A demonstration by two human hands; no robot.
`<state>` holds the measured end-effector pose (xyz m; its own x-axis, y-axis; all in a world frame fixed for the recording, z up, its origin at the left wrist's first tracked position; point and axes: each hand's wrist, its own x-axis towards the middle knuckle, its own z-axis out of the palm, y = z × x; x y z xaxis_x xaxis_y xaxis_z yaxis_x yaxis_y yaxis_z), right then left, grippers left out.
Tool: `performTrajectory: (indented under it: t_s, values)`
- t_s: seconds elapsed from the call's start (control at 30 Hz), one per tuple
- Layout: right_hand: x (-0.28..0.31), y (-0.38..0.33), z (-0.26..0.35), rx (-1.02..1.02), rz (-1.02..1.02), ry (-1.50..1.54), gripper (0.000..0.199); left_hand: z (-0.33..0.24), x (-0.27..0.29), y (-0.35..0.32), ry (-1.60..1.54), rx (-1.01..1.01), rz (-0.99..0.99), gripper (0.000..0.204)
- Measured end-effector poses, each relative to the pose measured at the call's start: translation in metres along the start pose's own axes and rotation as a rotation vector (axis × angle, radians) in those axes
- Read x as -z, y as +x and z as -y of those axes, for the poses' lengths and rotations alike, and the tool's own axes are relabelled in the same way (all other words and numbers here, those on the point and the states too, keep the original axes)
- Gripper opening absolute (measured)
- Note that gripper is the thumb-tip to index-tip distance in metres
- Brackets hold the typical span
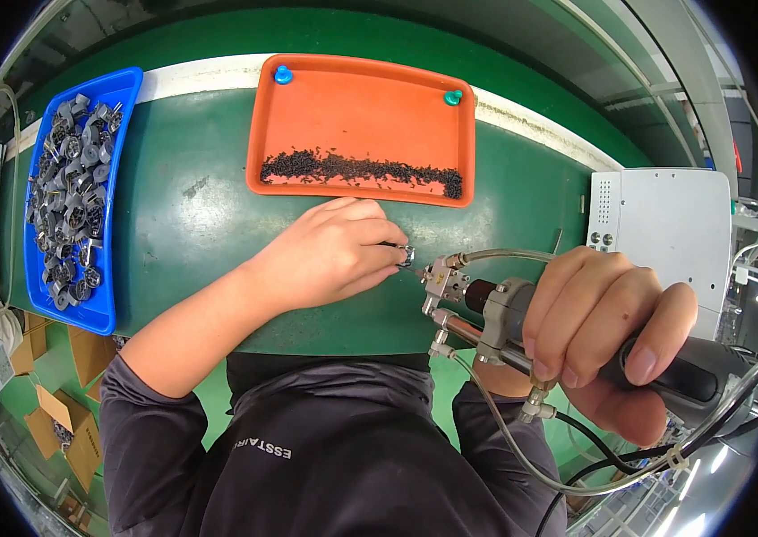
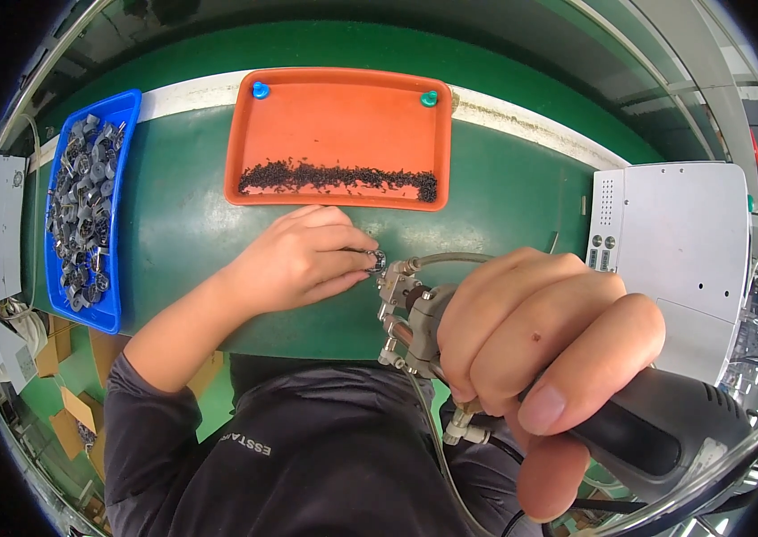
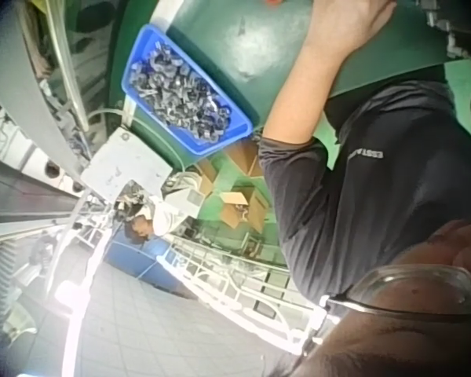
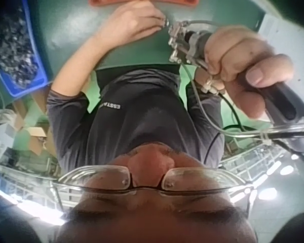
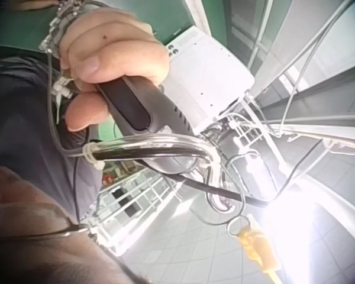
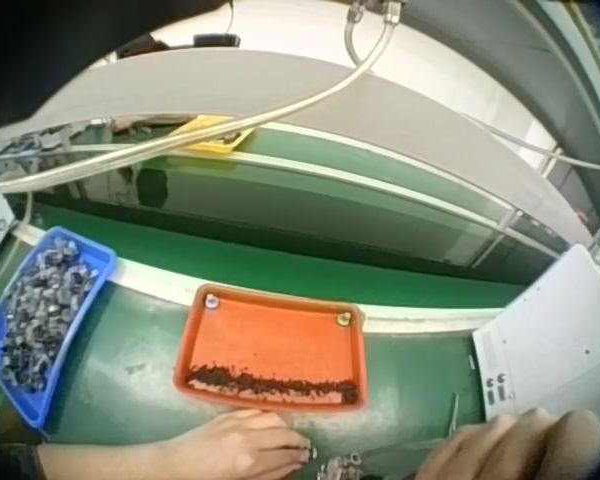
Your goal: The person assembles plastic components and metal parts using a handheld assembly tool at a factory workstation.
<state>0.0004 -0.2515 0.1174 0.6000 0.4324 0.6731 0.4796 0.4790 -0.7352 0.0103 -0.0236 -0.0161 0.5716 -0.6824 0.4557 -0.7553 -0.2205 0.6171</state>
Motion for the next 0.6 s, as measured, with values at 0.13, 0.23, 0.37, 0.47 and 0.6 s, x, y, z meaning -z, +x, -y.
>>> performTrajectory:
  t_s: [0.13, 0.23, 0.37, 0.47, 0.6]
  values:
    - [0.001, 0.000, -0.001, 0.000, 0.018, 0.004, 0.040, 0.000, 0.001, 0.001, 0.001, -0.005, 0.002, 0.018]
    - [-0.005, -0.003, -0.002, 0.030, -0.047, -0.029, 0.040, -0.001, 0.001, 0.000, 0.005, -0.006, 0.002, 0.017]
    - [-0.005, -0.003, -0.002, 0.025, -0.039, -0.037, 0.040, 0.000, -0.001, 0.000, 0.007, -0.003, 0.007, 0.016]
    - [-0.007, -0.003, -0.004, 0.026, -0.045, -0.035, 0.041, 0.000, -0.002, 0.001, 0.001, -0.004, 0.006, 0.016]
    - [-0.010, 0.005, -0.003, -0.030, -0.031, -0.046, 0.037, 0.000, -0.003, 0.001, -0.002, -0.003, 0.022, 0.015]
